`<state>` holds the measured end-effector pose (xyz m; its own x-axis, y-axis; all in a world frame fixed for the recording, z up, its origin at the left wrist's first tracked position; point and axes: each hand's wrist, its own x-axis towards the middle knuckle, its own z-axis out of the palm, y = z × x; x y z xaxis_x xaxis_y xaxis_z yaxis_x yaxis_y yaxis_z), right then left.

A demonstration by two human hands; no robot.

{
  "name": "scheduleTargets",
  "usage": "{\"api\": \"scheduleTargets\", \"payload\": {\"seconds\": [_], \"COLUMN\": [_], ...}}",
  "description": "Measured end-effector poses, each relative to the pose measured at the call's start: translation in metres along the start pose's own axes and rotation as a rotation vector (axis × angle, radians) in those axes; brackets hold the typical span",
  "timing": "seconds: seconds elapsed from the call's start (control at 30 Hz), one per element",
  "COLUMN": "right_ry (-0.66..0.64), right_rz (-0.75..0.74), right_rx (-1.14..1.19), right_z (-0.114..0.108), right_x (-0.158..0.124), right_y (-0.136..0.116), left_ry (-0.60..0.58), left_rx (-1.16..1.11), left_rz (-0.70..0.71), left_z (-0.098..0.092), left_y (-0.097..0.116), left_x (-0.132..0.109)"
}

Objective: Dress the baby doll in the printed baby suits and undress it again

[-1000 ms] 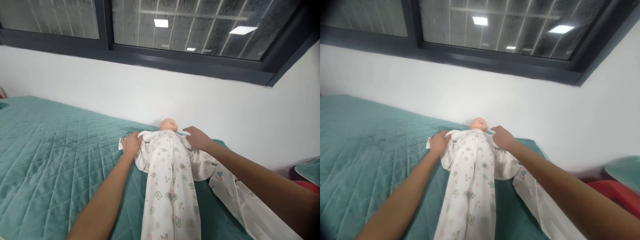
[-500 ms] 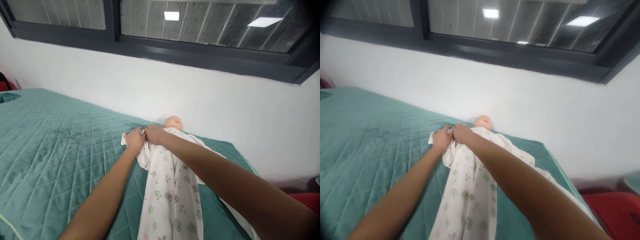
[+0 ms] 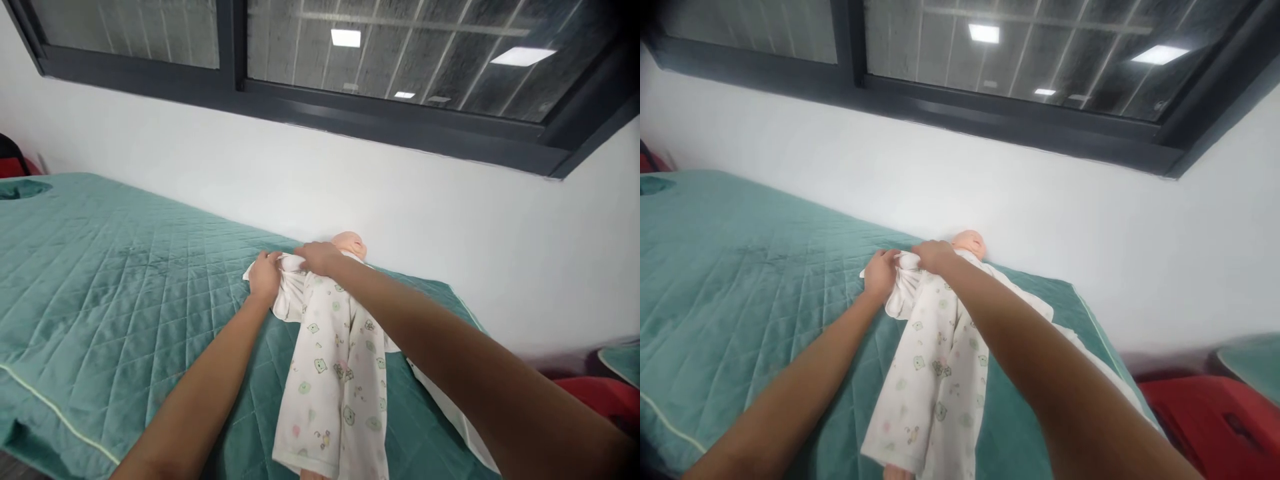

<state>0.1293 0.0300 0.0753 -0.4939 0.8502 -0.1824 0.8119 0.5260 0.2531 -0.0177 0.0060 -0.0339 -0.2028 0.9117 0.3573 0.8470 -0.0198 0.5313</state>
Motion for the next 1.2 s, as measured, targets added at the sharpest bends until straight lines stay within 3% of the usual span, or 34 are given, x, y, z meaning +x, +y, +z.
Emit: {"api": "scheduleTargets", "payload": {"seconds": [0.27,0.5,0.67,0.77,0.87,1.0,1.1,1.2], "right_ry": [0.055,0.083,0.085,0.098,0.134,0.260,0.386,0.348], "right_rz": [0.050,0.025,-0.015,-0.065,-0.124,-0.113,0.083,0.321], "right_rx": [-0.043,-0.001,0.073,0.119,0.168,0.219,0.244,0.232], "right_z": [-0.013,-0.002,0.015,0.018,0.017,0.028,0.055,0.088], "right_x": [-0.029,-0.024,-0.007,-0.009,-0.029,-0.076,-0.112,-0.137], "right_y": [0.016,0.010,-0.005,-0.002,0.018,0.061,0.083,0.090], "left_ry": [-0.047,-0.015,0.030,0.026,0.036,0.063,0.047,0.040], "left_rx": [0.019,0.083,0.183,0.213,0.233,0.259,0.263,0.256], "left_rz": [-0.009,-0.010,0.193,0.232,0.200,0.125,0.093,0.074], "left_z": [-0.004,-0.003,-0.001,-0.002,-0.004,-0.007,-0.008,-0.009], "left_y": [-0.003,0.001,0.004,0.004,0.003,0.005,0.007,0.008], "left_x": [-0.011,-0.012,-0.016,-0.018,-0.021,-0.025,-0.027,-0.028]}}
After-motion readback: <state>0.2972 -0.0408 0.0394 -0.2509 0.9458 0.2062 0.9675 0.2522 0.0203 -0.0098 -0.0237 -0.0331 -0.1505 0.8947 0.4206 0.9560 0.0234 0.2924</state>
